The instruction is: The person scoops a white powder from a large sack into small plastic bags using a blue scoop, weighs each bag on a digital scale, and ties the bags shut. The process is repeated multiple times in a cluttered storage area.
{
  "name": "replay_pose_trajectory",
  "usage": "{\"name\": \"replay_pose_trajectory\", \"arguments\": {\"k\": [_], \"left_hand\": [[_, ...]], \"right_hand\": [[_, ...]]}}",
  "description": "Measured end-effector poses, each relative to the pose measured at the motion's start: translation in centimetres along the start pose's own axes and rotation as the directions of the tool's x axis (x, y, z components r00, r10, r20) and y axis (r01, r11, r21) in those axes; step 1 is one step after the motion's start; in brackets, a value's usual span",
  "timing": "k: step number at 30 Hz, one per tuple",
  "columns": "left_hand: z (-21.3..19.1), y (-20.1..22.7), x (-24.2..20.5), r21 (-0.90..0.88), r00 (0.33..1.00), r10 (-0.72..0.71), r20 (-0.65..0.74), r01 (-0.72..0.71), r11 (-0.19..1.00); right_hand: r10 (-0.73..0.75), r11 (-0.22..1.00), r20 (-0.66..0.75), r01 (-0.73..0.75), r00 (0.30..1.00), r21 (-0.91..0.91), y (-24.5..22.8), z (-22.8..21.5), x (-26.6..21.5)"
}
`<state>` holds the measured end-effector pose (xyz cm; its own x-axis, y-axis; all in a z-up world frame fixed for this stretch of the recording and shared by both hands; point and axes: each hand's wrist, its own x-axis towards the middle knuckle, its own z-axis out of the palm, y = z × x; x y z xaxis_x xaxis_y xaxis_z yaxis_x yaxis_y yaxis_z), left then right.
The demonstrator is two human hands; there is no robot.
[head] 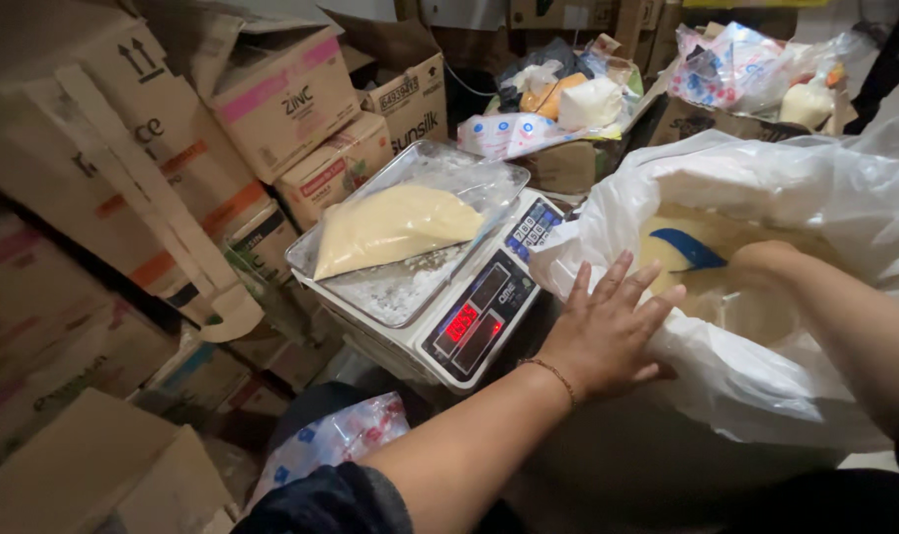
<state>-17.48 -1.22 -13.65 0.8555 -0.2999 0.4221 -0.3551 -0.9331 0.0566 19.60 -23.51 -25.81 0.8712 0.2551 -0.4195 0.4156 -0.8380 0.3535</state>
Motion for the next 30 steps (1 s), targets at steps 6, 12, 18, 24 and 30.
{"name": "replay_pose_trajectory", "arguments": {"k": [6,12,18,24,30], "left_hand": [[1.2,0.7,-0.5,-0.033,0.999,-0.032,0.022,0.033,0.999],[2.2,0.7,-1.2,-0.042,0.997,-0.031,0.071,0.034,0.999],[3.1,0.1,-1.6,-0.1,0.997,-0.013,0.081,0.021,0.995],[3.8,0.1,-1.6,-0.102,0.996,-0.022,0.088,0.031,0.994],[3.7,0.2,-1.9,-0.145,0.994,-0.037,0.107,0.053,0.988]], "right_hand": [[-0.038,0.995,0.013,0.039,0.999,-0.088,0.5,1.5,-1.3],[0.024,0.987,-0.061,-0.014,0.998,0.158,-2.2,-2.6,-8.7],[0.109,0.955,-0.273,-0.024,0.956,0.295,-4.7,-7.9,-17.5],[0.069,0.974,-0.388,0.022,0.919,0.225,-4.7,-10.3,-22.1],[-0.05,0.991,-0.464,0.101,0.885,0.087,-4.2,-11.5,-24.7]]}}
